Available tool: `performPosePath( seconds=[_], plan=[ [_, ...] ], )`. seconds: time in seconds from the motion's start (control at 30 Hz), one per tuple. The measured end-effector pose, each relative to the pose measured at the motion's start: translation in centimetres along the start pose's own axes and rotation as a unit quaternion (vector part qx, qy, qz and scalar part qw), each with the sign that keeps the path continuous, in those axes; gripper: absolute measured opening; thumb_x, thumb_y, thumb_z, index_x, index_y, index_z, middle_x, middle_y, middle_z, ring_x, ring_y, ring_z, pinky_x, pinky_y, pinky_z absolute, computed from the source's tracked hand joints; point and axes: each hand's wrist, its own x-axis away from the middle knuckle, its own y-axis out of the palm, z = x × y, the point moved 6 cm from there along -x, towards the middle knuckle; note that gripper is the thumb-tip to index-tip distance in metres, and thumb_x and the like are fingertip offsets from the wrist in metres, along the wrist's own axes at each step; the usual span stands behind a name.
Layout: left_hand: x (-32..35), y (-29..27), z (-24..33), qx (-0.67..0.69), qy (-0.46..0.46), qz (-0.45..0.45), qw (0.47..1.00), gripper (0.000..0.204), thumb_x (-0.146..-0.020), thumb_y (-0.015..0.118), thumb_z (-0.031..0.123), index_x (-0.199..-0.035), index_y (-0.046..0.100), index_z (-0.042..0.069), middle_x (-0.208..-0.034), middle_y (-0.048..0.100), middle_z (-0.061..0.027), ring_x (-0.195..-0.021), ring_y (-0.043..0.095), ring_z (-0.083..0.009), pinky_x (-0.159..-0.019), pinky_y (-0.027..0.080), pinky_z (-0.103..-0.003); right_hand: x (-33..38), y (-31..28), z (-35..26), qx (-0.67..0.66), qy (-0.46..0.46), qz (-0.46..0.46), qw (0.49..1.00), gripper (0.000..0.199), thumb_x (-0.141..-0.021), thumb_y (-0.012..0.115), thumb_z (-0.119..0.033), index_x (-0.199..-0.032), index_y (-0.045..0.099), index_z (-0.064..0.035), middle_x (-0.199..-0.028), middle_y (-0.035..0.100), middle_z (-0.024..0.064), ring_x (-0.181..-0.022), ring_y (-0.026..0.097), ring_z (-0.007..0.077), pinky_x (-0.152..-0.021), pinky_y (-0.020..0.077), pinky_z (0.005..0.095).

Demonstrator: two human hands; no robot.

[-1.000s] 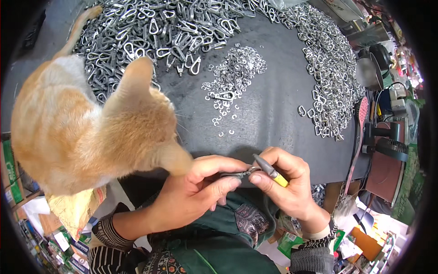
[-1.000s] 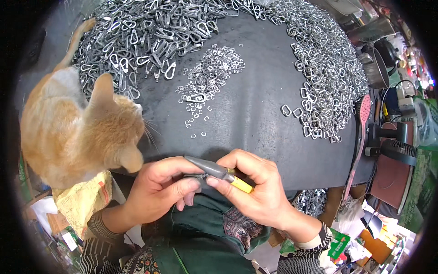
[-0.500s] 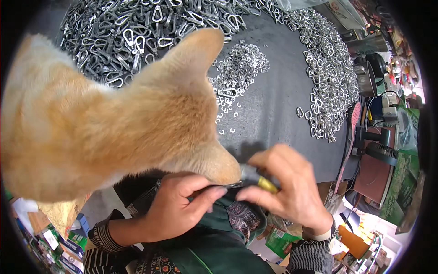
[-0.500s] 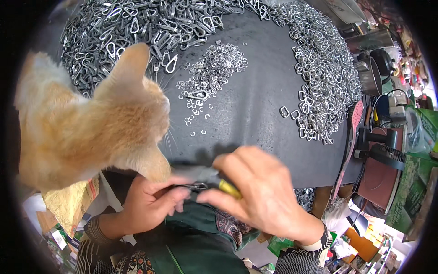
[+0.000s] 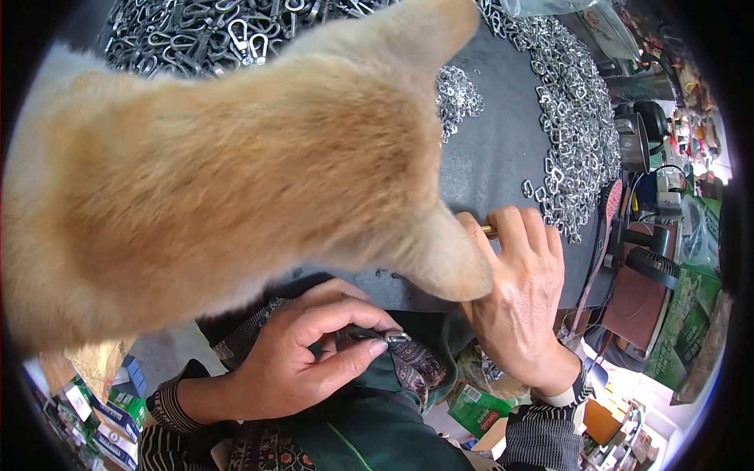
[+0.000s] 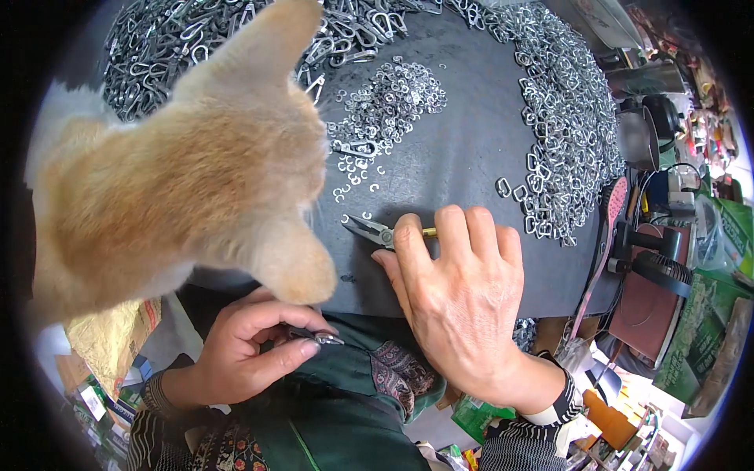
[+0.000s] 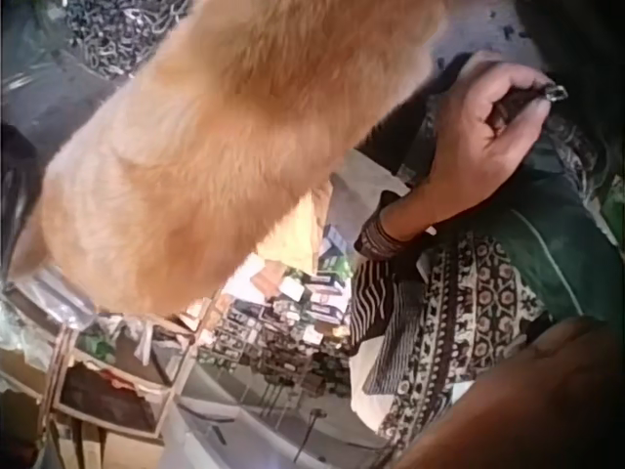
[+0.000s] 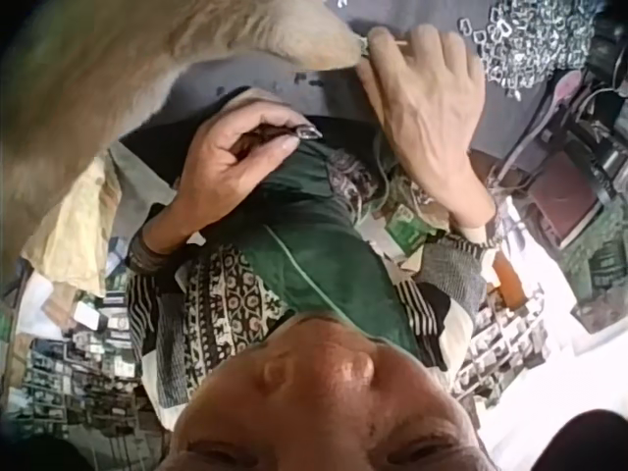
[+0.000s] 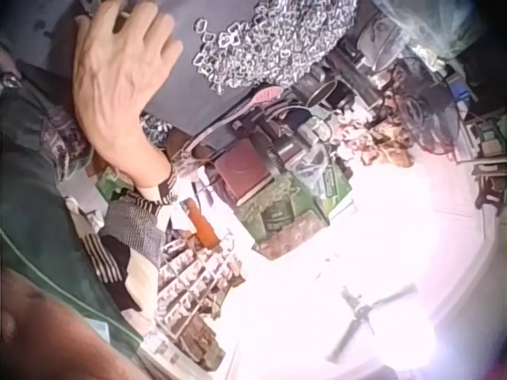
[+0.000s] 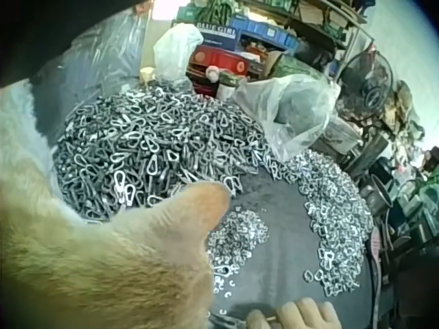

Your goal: The person assembles metal snap hooks by fitting small metal clasps onto the hook components and securing them using pliers.

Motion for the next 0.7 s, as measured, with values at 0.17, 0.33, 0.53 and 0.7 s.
performPosePath(
  seconds=[0.17, 0.33, 0.53, 0.7],
  plan=[
    [-0.2, -0.8, -0.2, 0.071, -0.005, 0.040, 0.997, 0.019, -0.091, 0.066, 0.001, -0.110, 0.068, 0.000, -0.100, 0.064, -0.0049, -0.073, 0.056, -0.0071, -0.063, 0.045, -0.021, -0.1, 0.4, 0.1, -0.004, -0.029, 0.015, 0.999, 0.033, -0.072, 0.079, -0.029, -0.094, 0.065, -0.0079, -0.080, 0.047, 0.0062, -0.076, 0.050, 0.0231, -0.064, 0.0357, 0.0368],
    [-0.3, -1.2, -1.3, 0.224, -0.151, 0.013, 0.963, 0.019, -0.094, 0.060, -0.002, -0.113, 0.064, -0.004, -0.090, 0.061, -0.0055, -0.065, 0.051, -0.0066, -0.054, 0.039, -0.021, -0.3, -3.0, 1.2, -0.092, -0.146, 0.041, 0.984, 0.034, -0.067, 0.081, -0.032, -0.084, 0.065, -0.0075, -0.076, 0.053, 0.0053, -0.069, 0.056, 0.0223, -0.057, 0.0397, 0.0357],
    [-0.3, 0.1, -2.5, 0.376, -0.198, 0.027, 0.905, 0.019, -0.096, 0.060, 0.001, -0.114, 0.063, -0.005, -0.083, 0.059, -0.0044, -0.067, 0.050, -0.0077, -0.053, 0.037, -0.021, 0.1, -3.3, 1.3, -0.125, -0.176, 0.020, 0.976, 0.037, -0.067, 0.080, -0.036, -0.087, 0.067, -0.0078, -0.075, 0.053, 0.0028, -0.068, 0.056, 0.0202, -0.055, 0.0406, 0.0334],
    [-0.4, 0.3, -1.6, 0.369, -0.213, 0.030, 0.904, 0.020, -0.097, 0.061, 0.003, -0.115, 0.064, -0.005, -0.083, 0.059, -0.0041, -0.068, 0.050, -0.0070, -0.054, 0.036, -0.020, 0.2, -3.4, 1.1, -0.144, -0.195, 0.047, 0.969, 0.037, -0.069, 0.080, -0.036, -0.086, 0.066, -0.0072, -0.072, 0.051, 0.0023, -0.064, 0.054, 0.0195, -0.055, 0.0420, 0.0337]
  ],
)
